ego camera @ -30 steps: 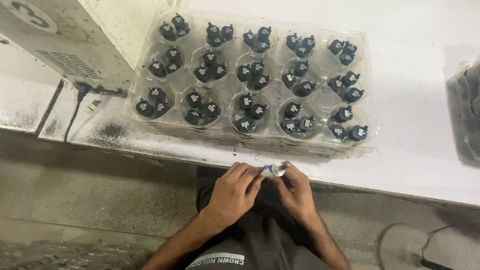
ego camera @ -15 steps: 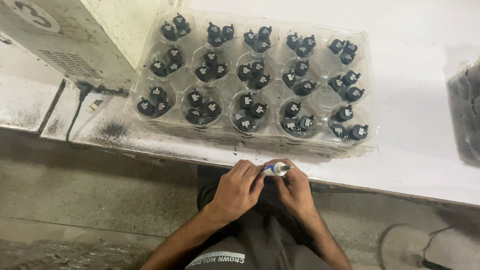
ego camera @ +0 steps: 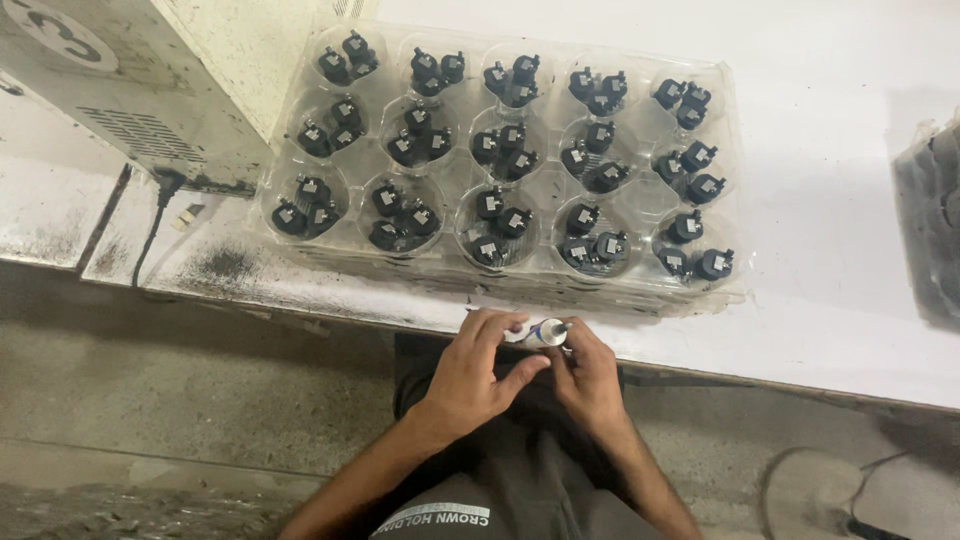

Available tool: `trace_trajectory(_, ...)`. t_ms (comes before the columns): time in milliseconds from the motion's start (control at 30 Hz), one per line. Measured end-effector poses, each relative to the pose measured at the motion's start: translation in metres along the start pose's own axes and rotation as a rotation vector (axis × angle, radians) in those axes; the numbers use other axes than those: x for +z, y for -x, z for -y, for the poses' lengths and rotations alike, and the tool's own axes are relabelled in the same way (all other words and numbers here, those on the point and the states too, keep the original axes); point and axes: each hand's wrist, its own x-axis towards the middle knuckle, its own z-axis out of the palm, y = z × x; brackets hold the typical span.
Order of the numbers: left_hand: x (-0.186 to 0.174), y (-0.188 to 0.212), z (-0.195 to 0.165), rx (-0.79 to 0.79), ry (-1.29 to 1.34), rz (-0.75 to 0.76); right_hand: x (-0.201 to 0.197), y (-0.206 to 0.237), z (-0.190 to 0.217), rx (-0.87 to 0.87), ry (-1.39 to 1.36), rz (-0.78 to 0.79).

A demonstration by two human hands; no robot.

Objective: The person picks black plastic plug components one at a time from a clear blister tray and squeezes adhesive from a tube onto each one, then places the treated component back into the tray. Near the end they wipe their hands with a dark cloth and handle the glue tube.

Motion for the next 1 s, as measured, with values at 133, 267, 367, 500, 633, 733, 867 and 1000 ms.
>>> trace_trajectory(133,-0.008,0.004,0.0,-0.044,0.22,0.047,-0.002,0.002,0.006,-0.149,-0.069,0.235)
trace_trajectory(267,-0.006,0.005,0.012,-0.354,0.455,-0.043,0.004,0.005,0.02,-0.246,-0.037,0.143)
trace_trajectory(367,-0.002,0.006,0.023,-0.499,0.656,-0.149,0.009,0.009,0.028,-0.519,0.066,-0.041)
trace_trajectory(500,0.0,0.011,0.032,-0.503,0.734,-0.154,0.01,0.011,0.03,-0.663,0.204,0.062)
trace_trajectory(633,0.002,0.009,0.039,-0.542,0.742,-0.159,0.009,0.008,0.03,-0.733,0.27,0.057)
trace_trajectory(733,0.002,0.008,0.041,-0.548,0.732,-0.139,0.008,0.008,0.03,-0.787,0.307,0.03)
trace_trajectory(867,0.002,0.006,0.042,-0.537,0.761,-0.108,0.007,0.007,0.031,-0.845,0.353,-0.023)
trace_trajectory(1000,0.002,0.005,0.043,-0.545,0.736,-0.072,0.004,0.006,0.03,-0.883,0.352,-0.033)
